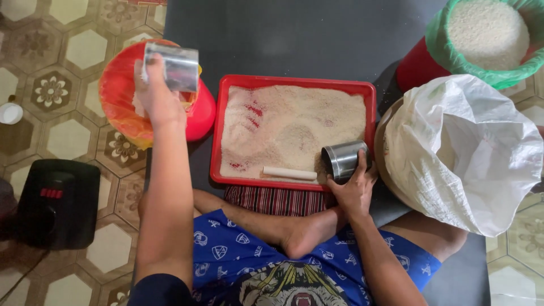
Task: A person sitting on a cushion on the floor measures rice from a red tray into various containers and bags using metal cups.
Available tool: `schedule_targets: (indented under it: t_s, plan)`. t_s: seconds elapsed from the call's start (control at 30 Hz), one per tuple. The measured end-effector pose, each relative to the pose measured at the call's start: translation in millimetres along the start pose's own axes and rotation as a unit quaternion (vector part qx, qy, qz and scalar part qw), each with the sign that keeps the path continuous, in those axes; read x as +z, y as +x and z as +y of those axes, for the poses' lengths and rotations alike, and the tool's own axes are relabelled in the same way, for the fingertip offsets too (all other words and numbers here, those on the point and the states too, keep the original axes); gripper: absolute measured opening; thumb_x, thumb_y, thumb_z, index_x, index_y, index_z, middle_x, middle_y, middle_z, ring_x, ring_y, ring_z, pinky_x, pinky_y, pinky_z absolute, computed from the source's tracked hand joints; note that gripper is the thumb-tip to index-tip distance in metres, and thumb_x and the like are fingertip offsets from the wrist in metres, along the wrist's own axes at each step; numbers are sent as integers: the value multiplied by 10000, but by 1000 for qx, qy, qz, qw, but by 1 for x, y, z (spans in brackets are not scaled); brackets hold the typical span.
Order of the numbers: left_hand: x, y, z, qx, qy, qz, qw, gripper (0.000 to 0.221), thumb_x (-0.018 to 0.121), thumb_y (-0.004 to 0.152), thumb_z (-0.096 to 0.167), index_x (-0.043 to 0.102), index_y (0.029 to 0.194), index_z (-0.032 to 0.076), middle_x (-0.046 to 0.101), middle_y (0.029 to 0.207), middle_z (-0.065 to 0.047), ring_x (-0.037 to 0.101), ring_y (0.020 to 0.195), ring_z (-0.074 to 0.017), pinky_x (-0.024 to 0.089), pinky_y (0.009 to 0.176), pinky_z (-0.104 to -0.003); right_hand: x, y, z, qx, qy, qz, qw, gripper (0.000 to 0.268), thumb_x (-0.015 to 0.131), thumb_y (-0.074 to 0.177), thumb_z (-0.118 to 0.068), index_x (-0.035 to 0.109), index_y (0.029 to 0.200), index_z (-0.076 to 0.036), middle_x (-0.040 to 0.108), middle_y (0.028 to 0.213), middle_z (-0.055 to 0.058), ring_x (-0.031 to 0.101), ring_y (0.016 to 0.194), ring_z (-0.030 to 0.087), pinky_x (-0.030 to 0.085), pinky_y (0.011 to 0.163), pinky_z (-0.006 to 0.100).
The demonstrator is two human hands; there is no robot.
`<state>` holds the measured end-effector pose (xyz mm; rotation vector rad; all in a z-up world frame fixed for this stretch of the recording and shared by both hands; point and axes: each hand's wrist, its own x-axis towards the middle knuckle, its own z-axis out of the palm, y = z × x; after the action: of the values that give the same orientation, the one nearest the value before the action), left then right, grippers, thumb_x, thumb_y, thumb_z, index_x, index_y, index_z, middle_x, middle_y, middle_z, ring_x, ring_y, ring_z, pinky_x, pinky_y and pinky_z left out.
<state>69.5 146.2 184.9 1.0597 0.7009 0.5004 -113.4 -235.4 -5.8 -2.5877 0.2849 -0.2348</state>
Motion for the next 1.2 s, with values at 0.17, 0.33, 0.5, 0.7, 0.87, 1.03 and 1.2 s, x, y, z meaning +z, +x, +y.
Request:
schedule_targets:
  t_s: [0.17, 0.33, 0.5, 0.7, 0.87, 1.03, 1.2]
  plan:
    - [-1, 2, 3, -50, -97, 44, 993, 667, 802, 582, 329, 650, 1151, 16, 707, 1103, -159, 731, 1021, -308, 671, 782, -437, -4, 1, -4, 13, 8, -9, 1000, 1126, 853, 705, -404, 197, 1601, -217, 322, 1479, 339, 376, 1321, 571, 370, 1078, 636]
    - [4, -3, 9, -61, -138, 114, 982, 724, 830, 497, 268, 625, 1125, -28, 694, 1129, -227, 720, 1037, -364, 678, 759, -527, -3, 1, -4, 47, 7, -40, 998, 1151, 839, 714, -447, 146, 1611, -253, 304, 1500, 379, 361, 1336, 585, 363, 1086, 628]
    - [-11, 22, -9, 36, -88, -10, 995, 507, 847, 650, 321, 708, 1082, 97, 715, 1146, -97, 718, 1086, -254, 686, 891, -434, -3, 1, 2, 0, 19, -26, 999, 1183, 856, 724, -496, 145, 1617, -187, 309, 1546, 335, 312, 1417, 530, 282, 1156, 621]
    - [-13, 16, -7, 108, -63, -53, 991, 504, 876, 709, 332, 702, 1123, 104, 741, 1170, -124, 733, 1087, -270, 663, 853, -410, -7, 1, 1, -12, 48, -26, 998, 1110, 810, 773, -476, 145, 1619, -204, 311, 1543, 337, 309, 1403, 539, 265, 1152, 662]
    - [-11, -18, -11, 58, -39, -79, 994, 841, 862, 720, 338, 523, 1459, 120, 682, 1362, -141, 687, 1251, -272, 678, 946, -427, -12, 5, -15, 40, 36, -56, 997, 1128, 823, 780, -506, 123, 1618, -225, 345, 1494, 340, 370, 1355, 543, 290, 1120, 656]
    - [-11, -64, -53, 30, -7, -151, 988, 798, 769, 848, 296, 401, 1526, 92, 607, 1429, -166, 657, 1270, -309, 592, 1038, -485, -8, 18, -46, 149, 45, -90, 984, 1118, 859, 733, -527, 158, 1574, -299, 331, 1436, 340, 388, 1305, 576, 371, 1039, 629]
    - [-24, -104, -130, -78, 62, -68, 993, 512, 798, 846, 274, 652, 1307, 107, 631, 1245, -72, 568, 1170, -217, 526, 957, -433, 26, 22, -69, 151, 56, -66, 985, 1166, 942, 601, -530, 331, 1574, -328, 355, 1467, 328, 450, 1344, 569, 431, 1061, 644]
